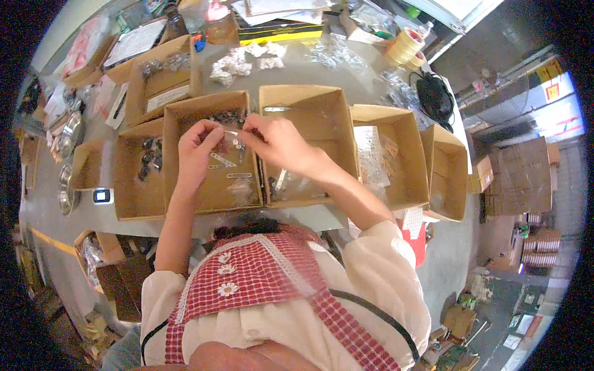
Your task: The person places small metal brackets and fasteners into a clear plastic bag by hand, then sets the bag into a cardboard box.
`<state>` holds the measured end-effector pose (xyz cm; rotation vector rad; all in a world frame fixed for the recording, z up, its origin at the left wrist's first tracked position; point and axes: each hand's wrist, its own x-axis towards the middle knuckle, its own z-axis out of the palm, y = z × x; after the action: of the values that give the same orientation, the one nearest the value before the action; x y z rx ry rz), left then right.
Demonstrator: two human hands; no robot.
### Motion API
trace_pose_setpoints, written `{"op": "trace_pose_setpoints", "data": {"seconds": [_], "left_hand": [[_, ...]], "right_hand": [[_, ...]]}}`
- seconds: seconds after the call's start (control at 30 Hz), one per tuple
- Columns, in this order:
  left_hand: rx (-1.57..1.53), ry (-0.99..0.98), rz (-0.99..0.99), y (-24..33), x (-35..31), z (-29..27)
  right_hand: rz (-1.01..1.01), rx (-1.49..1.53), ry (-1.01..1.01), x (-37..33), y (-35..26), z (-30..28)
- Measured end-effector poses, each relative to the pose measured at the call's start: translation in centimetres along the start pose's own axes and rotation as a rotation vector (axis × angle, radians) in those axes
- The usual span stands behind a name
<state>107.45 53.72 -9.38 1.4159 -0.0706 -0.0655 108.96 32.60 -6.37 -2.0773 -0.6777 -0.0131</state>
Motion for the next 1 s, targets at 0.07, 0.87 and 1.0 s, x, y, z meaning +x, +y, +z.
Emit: {"op": "trace_pose_setpoints", "data": {"seconds": [0.07,0.87,1.0], "left_hand": [[0.034,-0.027,-0.028,-0.3,0.6,0.6],[0.840,-0.158,0.478,-1.1,4.3,9.0],[1.032,-0.270,0.432,-5.9,7.8,10.1]], "right_hand": [[0.086,-0.036,-0.018,0.0,1.3,-1.3],[0.512,-0.850,-0.093,-0.3,19.1,-5.7],[0.555,-0.888,-0.129,0.0,19.8,-5.6]]}}
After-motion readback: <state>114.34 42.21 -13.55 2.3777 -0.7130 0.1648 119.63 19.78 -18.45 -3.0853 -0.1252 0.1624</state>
